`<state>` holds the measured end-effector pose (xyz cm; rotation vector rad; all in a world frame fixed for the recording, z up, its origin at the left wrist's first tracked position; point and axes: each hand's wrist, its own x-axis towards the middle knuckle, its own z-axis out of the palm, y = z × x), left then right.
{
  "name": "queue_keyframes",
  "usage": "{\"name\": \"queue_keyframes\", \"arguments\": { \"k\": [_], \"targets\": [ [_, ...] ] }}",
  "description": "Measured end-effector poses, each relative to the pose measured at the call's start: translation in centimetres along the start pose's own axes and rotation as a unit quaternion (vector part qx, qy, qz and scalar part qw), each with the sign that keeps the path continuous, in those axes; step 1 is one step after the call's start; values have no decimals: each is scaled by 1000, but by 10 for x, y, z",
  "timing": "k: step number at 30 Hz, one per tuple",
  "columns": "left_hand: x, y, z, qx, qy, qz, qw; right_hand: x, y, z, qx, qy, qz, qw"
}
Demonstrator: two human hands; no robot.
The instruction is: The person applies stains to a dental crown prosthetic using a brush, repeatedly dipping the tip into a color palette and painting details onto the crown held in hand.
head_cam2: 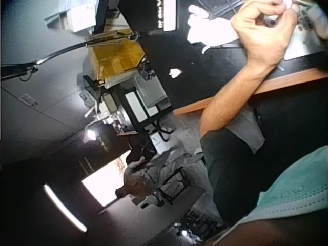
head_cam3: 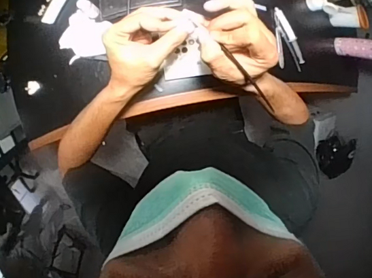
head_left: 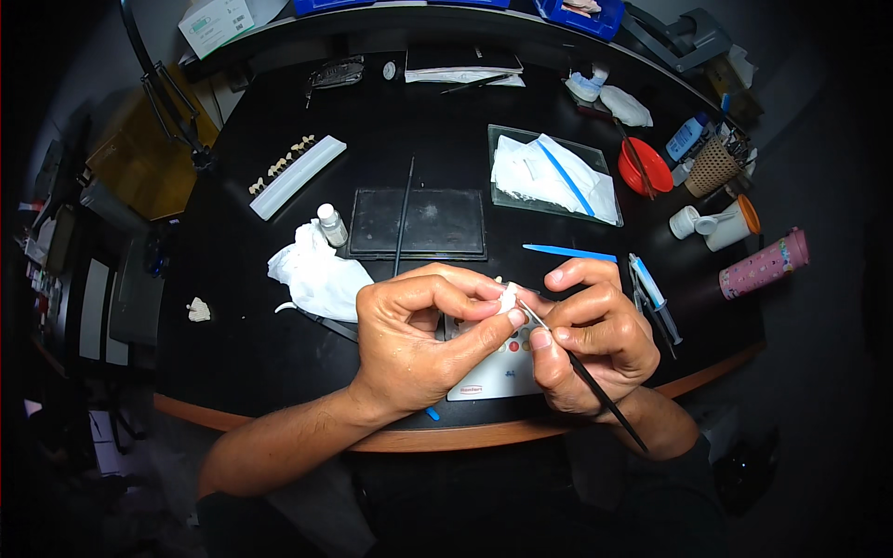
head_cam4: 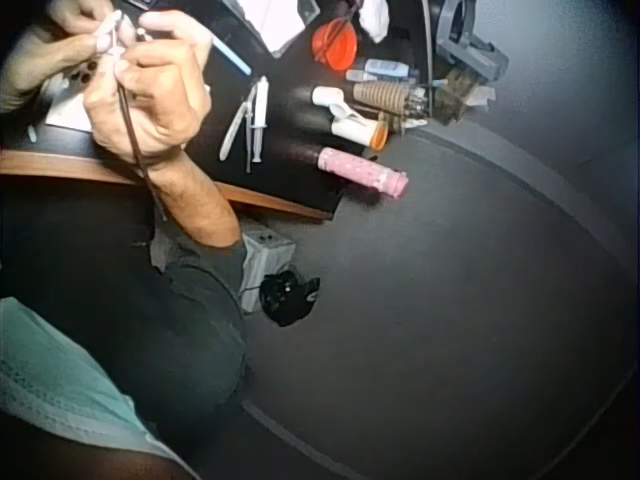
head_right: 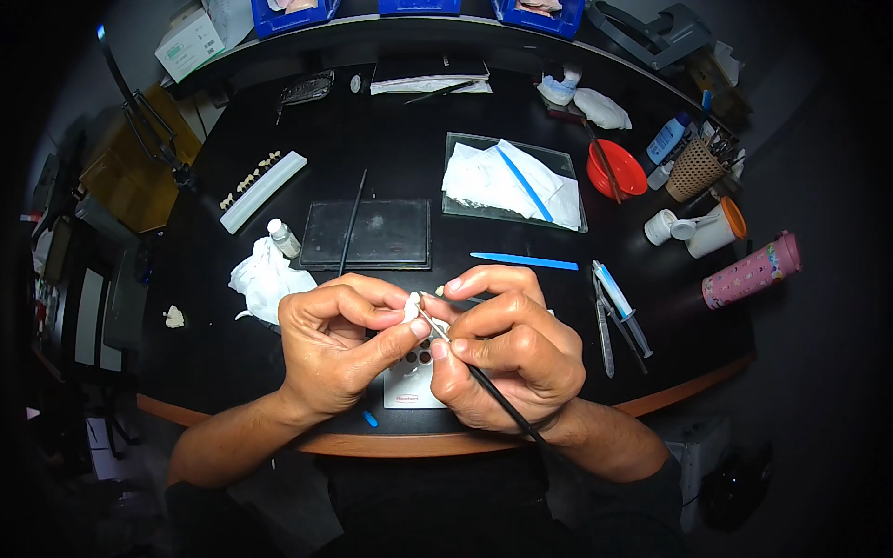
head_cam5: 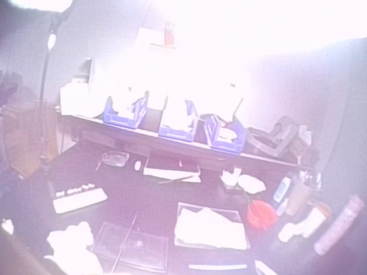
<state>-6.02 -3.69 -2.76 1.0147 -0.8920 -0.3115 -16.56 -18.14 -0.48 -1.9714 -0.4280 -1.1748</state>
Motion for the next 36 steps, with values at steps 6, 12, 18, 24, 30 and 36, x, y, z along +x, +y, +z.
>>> {"name": "queue_keyframes", "arguments": {
  "k": [6, 12, 18, 24, 30, 36],
  "targets": [
    [0, 0, 1, -13, 1, 7, 1000, 0, 1, 0, -1, -1, -2, 1000],
    [1, 2, 1, -11, -6, 3, 1000, -2, 1, 1, -1, 8, 3, 1000],
    [0, 0, 1, -25, -2, 7, 1000, -2, 1, 1, -2, 8, 0, 1000],
    [2, 3, 0, -15, -15, 3, 1000, -2, 0, 0, -2, 10, 7, 1000],
    [1, 1, 0, -30, -15, 2, 999, 0, -1, 0, -7, 4, -1, 1000],
    [1, 0, 0, -22, -15, 1, 1000, -2, -1, 0, -6, 9, 9, 1000]
  ]
}}
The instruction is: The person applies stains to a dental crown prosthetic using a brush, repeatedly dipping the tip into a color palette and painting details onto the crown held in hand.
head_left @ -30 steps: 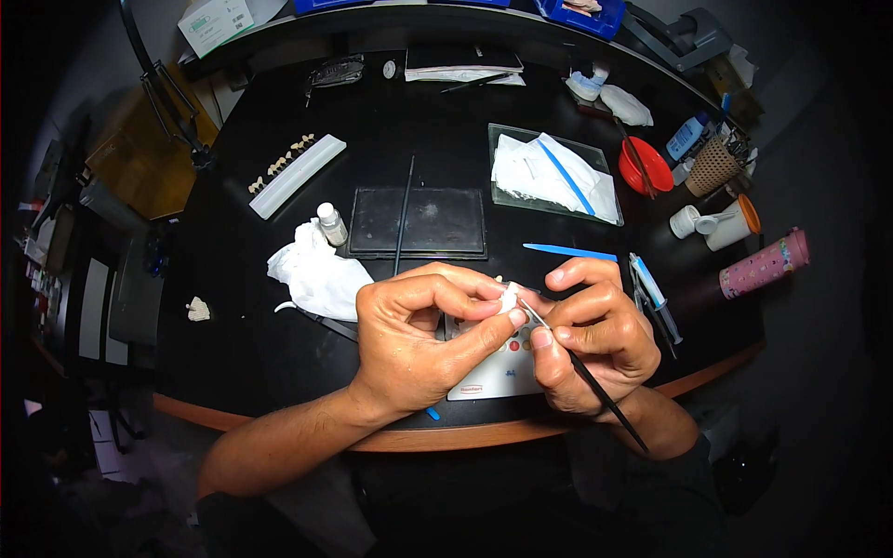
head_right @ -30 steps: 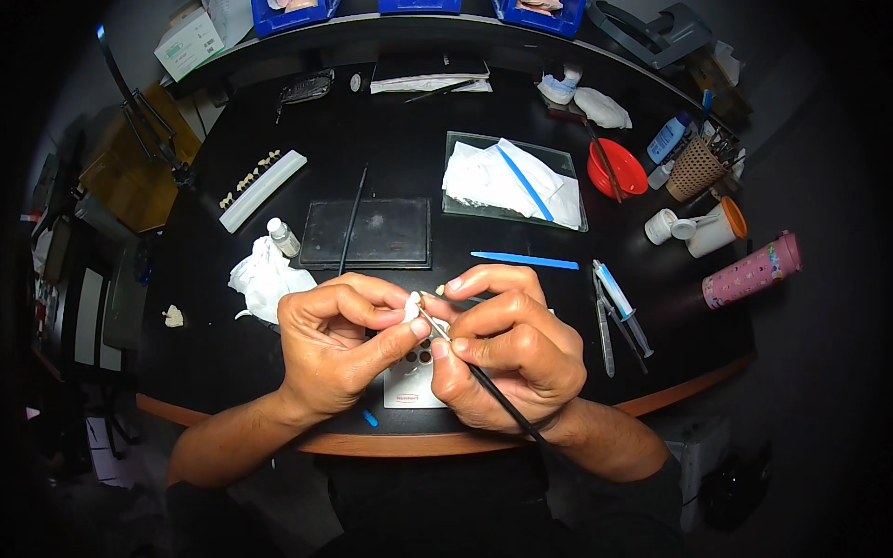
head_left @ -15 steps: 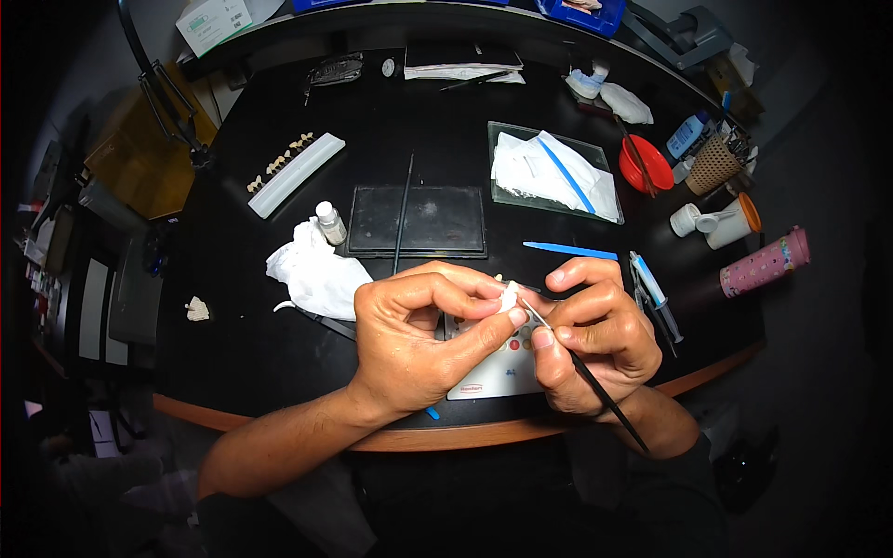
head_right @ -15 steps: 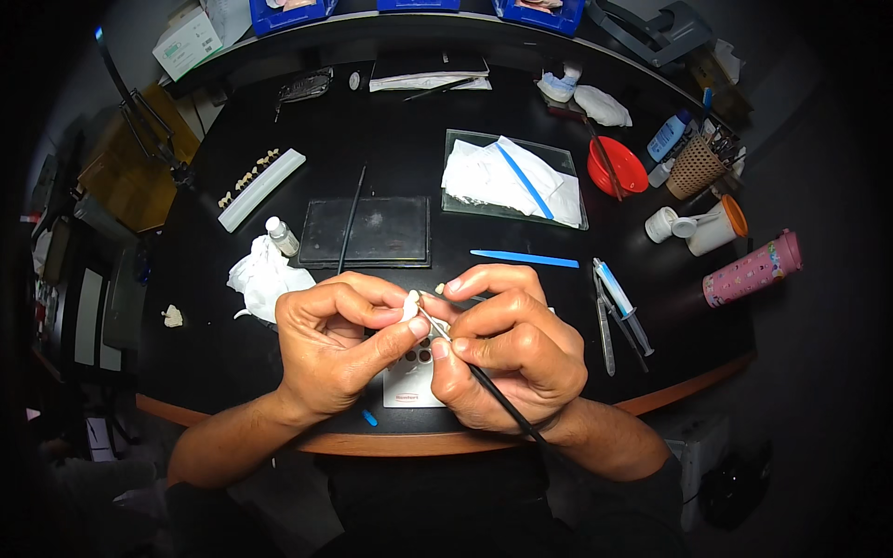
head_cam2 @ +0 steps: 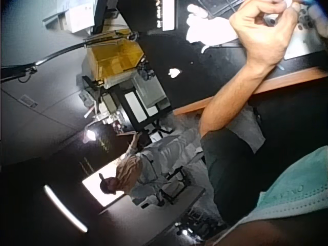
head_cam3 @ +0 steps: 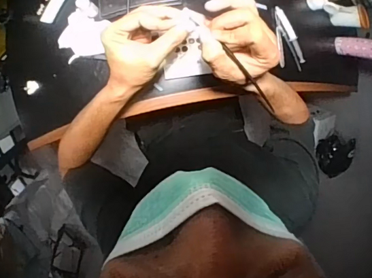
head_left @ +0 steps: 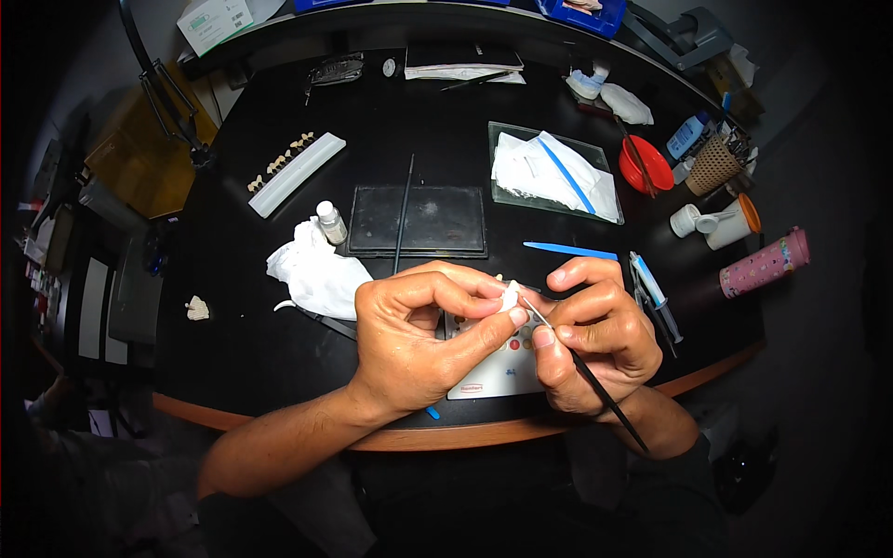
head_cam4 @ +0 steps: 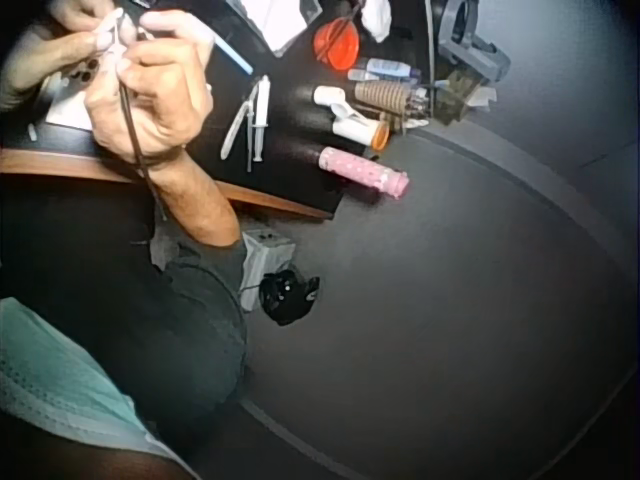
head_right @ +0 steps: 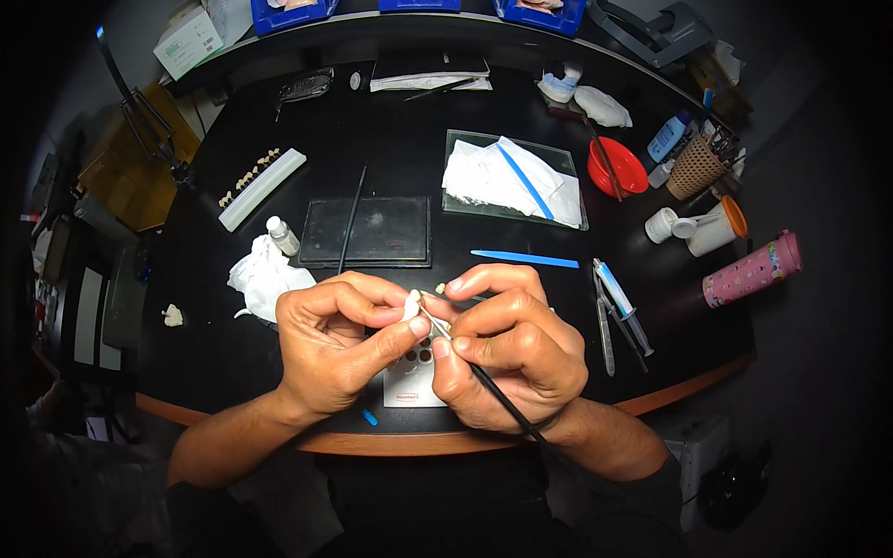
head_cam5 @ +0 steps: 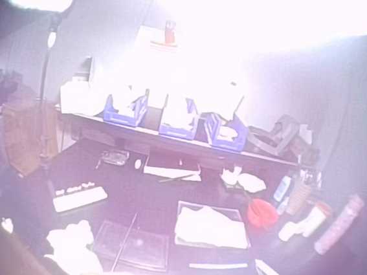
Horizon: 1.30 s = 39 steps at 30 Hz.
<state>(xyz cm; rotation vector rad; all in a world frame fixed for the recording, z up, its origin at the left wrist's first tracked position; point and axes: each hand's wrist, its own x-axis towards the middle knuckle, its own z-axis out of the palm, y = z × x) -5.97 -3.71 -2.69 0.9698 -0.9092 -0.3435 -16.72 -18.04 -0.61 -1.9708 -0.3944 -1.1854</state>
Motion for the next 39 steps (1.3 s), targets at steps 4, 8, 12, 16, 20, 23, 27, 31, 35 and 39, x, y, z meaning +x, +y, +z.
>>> {"name": "queue_keyframes", "arguments": {
  "k": [4, 8, 12, 16, 20, 23, 27, 31, 35, 39],
  "targets": [
    [0, 1, 0, -5, 3, -4, 1000, -1, 1, -2, 0, -6, -8, 1000],
    [0, 2, 0, -3, 0, -15, 1000, 0, 1, -1, 1, -1, -13, 1000],
    [0, 1, 0, -9, -2, -15, 1000, 0, 1, 0, 2, 1, -10, 1000],
    [0, 0, 0, -8, 6, -14, 1000, 3, -1, 1, -8, -1, -11, 1000],
    [1, 1, 0, -1, 8, -1, 1000, 2, 1, 1, -10, -2, -17, 1000],
    [1, 1, 1, -5, 13, -8, 1000, 2, 1, 1, -10, -2, -16, 1000],
    [0, 3, 1, -3, 15, -9, 1000, 2, -1, 1, -7, 0, -17, 1000],
    [0, 2, 1, -5, 12, -10, 1000, 1, 0, -1, -12, -5, -16, 1000],
    [0, 3, 0, 5, 12, -12, 1000, 3, -2, -1, -15, -7, -15, 1000],
    [0, 2, 1, -1, 12, -12, 1000, 2, -1, 0, -12, 0, -14, 1000]
  ]
}}
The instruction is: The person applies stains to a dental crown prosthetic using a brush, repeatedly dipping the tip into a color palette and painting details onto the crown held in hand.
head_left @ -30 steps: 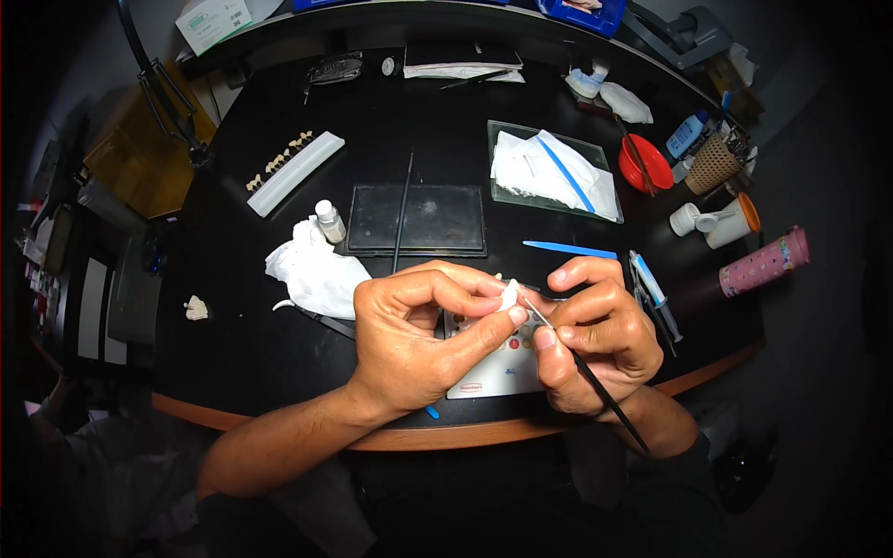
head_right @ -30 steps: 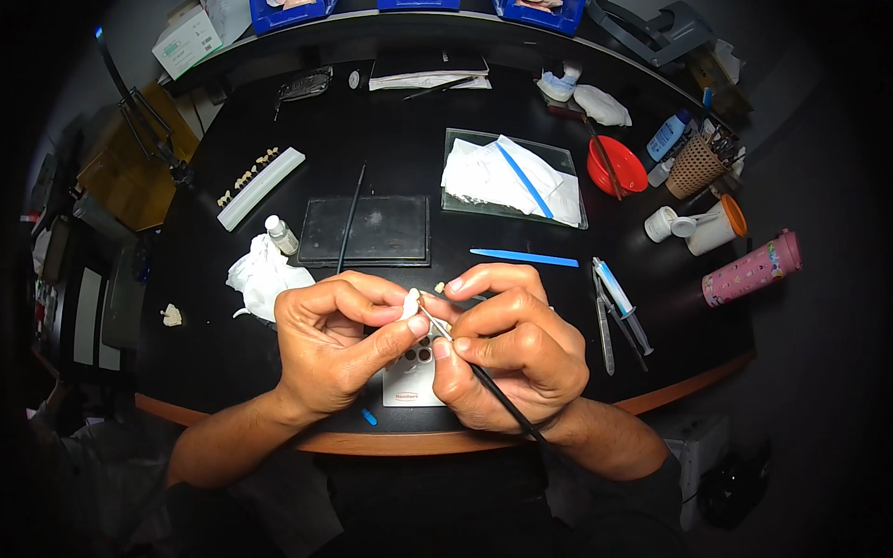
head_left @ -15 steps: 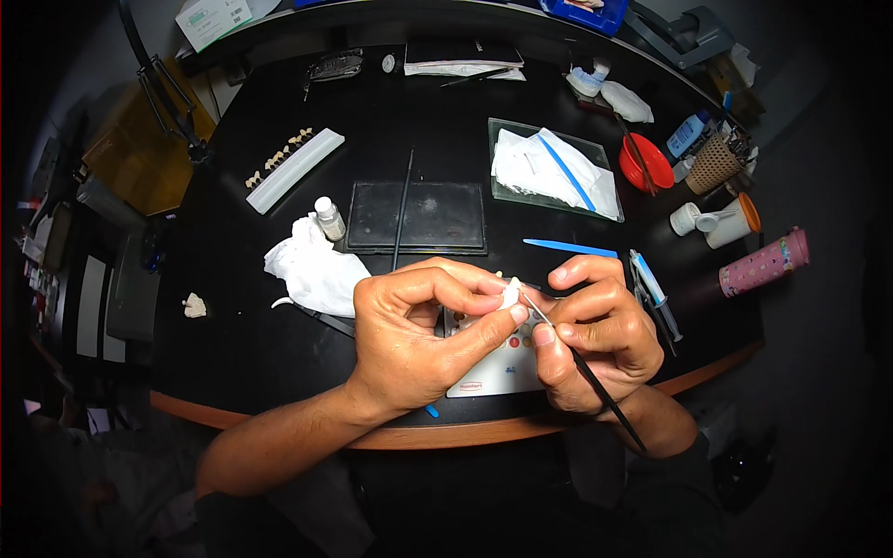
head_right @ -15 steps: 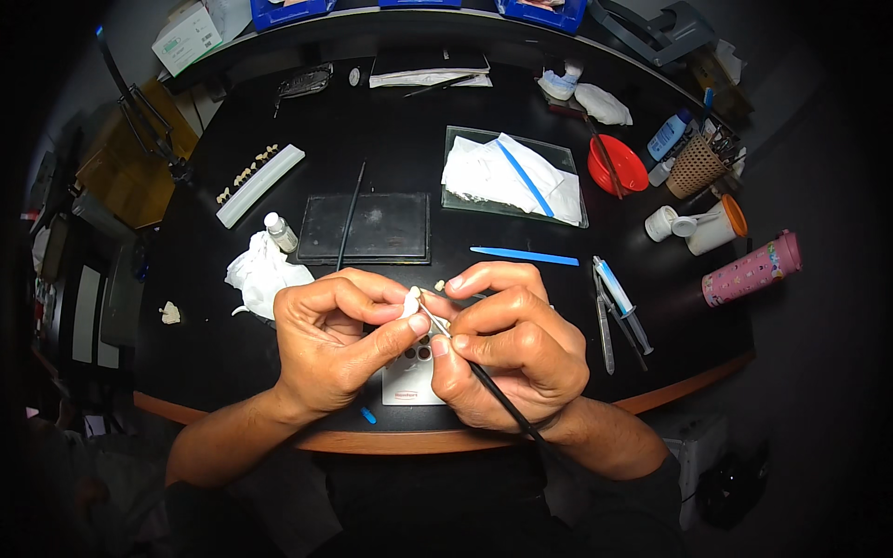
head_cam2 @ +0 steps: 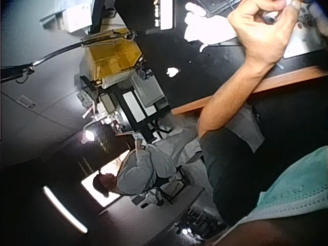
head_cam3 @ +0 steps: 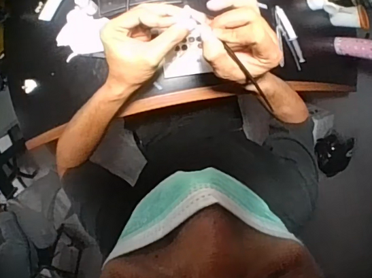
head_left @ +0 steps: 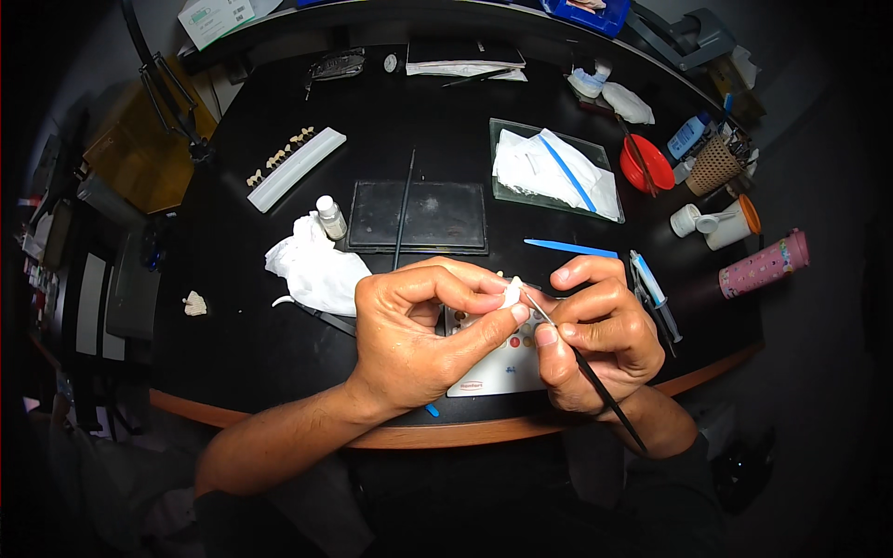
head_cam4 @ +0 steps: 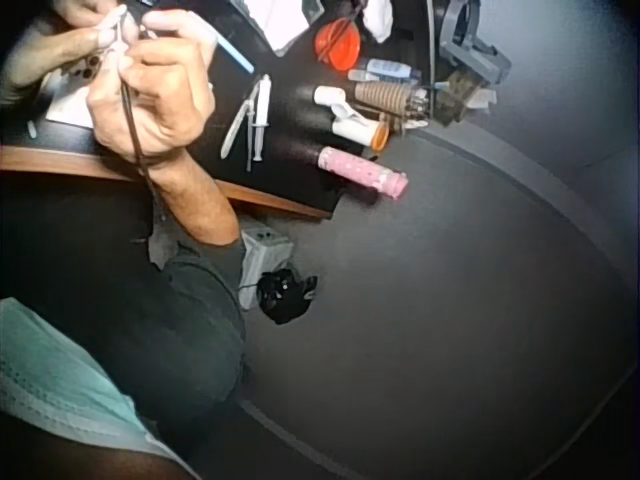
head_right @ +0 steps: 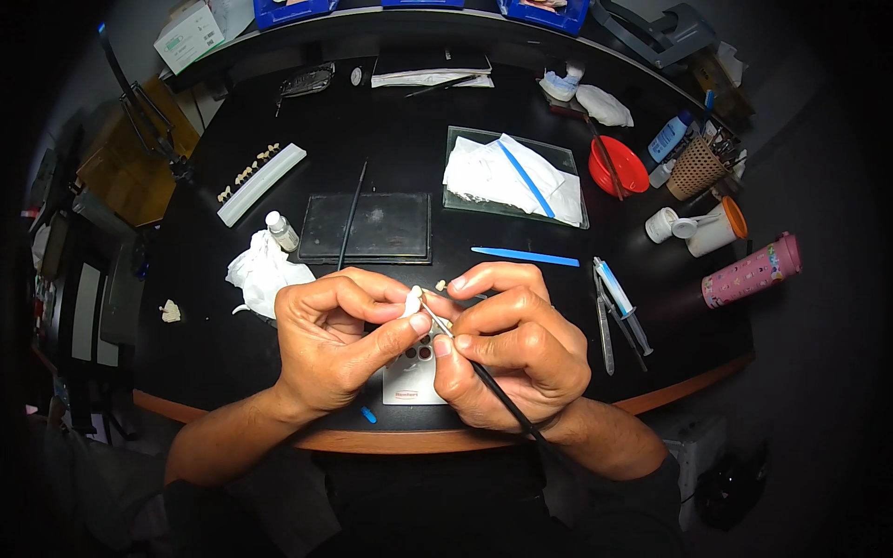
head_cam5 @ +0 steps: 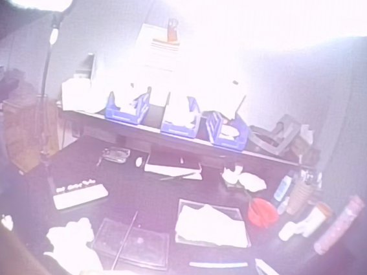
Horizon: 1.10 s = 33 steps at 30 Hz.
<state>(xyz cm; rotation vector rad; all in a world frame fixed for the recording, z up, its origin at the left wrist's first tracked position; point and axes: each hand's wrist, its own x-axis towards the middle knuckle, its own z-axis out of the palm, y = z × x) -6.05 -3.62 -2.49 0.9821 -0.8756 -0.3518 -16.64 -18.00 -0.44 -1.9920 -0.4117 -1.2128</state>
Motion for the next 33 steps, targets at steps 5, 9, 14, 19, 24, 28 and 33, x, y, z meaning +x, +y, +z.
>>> {"name": "queue_keyframes", "arguments": {
  "k": [5, 9, 14, 19, 24, 28, 33],
  "targets": [
    [1, 0, 0, 1, 0, 1, 1000, 1, 0, 0, -2, -1, -5, 1000],
    [0, 4, 1, -14, 25, -41, 999, -2, 1, -1, 2, 0, 0, 1000],
    [0, 2, 0, -7, 10, -34, 999, -2, 2, -3, 2, -5, -4, 1000],
    [0, -1, -2, -4, -14, -11, 1000, -1, 2, -3, 3, -3, -7, 1000],
    [1, 1, 0, -6, -13, -10, 1000, -1, 1, -3, -1, -8, -7, 1000],
    [1, 3, 0, 0, -8, -15, 1000, -1, 2, -1, -2, -4, -7, 1000],
    [1, 1, -1, 4, -11, 0, 1000, -2, 2, -1, -1, -3, -3, 1000]
  ]
}}
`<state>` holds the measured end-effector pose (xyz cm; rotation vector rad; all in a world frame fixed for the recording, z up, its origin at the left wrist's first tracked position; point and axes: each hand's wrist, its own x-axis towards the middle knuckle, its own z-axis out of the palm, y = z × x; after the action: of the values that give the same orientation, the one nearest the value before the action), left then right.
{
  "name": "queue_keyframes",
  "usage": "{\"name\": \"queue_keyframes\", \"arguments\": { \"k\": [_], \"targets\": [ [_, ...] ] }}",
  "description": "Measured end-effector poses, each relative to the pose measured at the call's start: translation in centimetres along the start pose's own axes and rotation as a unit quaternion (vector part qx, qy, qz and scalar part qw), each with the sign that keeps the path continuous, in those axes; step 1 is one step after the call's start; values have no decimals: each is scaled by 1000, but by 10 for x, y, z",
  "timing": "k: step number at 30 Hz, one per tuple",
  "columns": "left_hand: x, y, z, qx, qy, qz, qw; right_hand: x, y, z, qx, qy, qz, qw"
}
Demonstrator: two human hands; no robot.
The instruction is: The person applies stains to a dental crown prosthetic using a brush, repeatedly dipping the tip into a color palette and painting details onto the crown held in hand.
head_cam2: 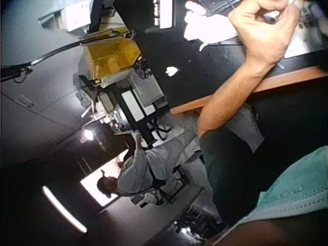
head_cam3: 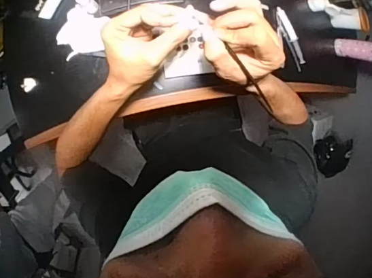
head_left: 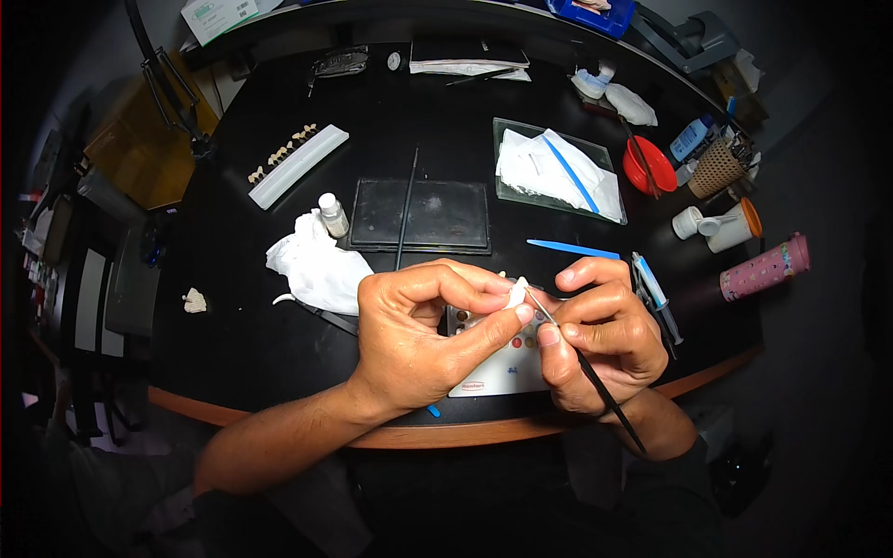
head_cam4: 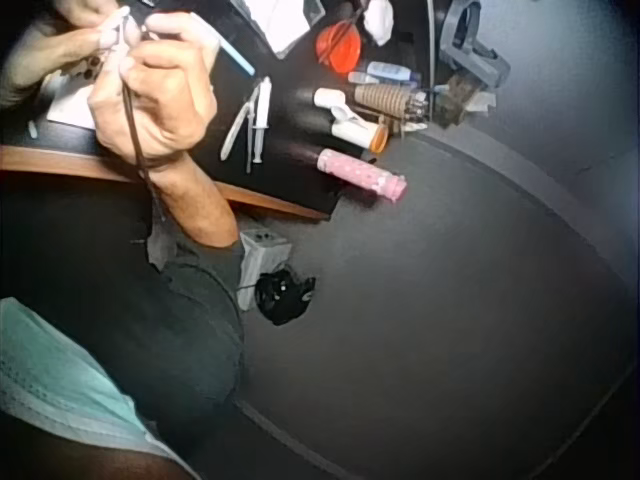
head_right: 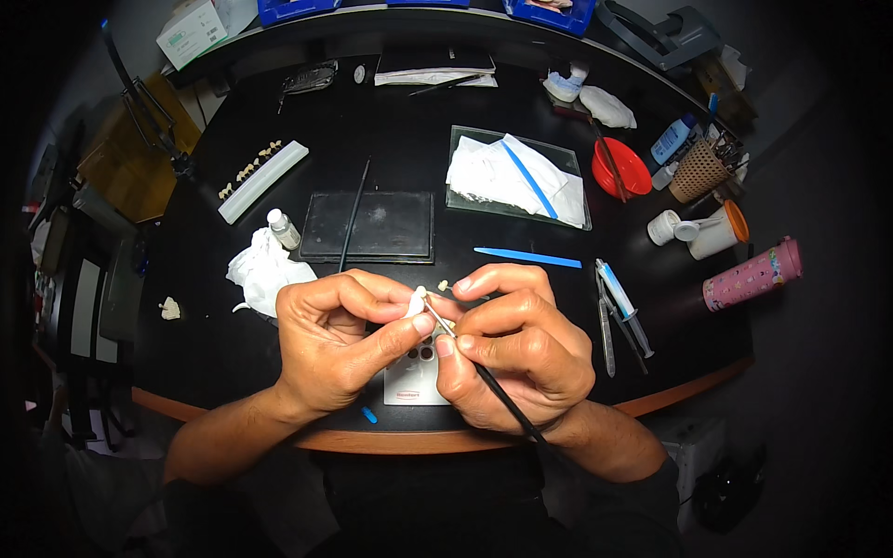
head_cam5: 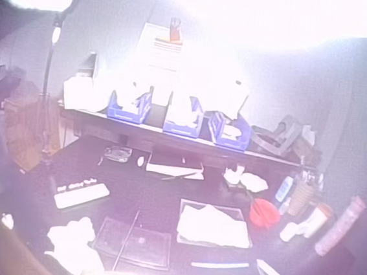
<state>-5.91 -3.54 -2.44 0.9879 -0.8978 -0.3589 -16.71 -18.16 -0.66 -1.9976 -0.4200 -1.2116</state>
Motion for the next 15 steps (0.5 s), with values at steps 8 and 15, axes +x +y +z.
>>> {"name": "queue_keyframes", "arguments": {
  "k": [8, 15],
  "targets": [
    [0, 0, 1, -13, 2, 0, 1000, 0, 0, -2, -3, -6, 1, 1000],
    [0, 2, 1, -4, 4, -10, 1000, 1, -1, -2, -1, -3, -3, 1000]
  ]
}}
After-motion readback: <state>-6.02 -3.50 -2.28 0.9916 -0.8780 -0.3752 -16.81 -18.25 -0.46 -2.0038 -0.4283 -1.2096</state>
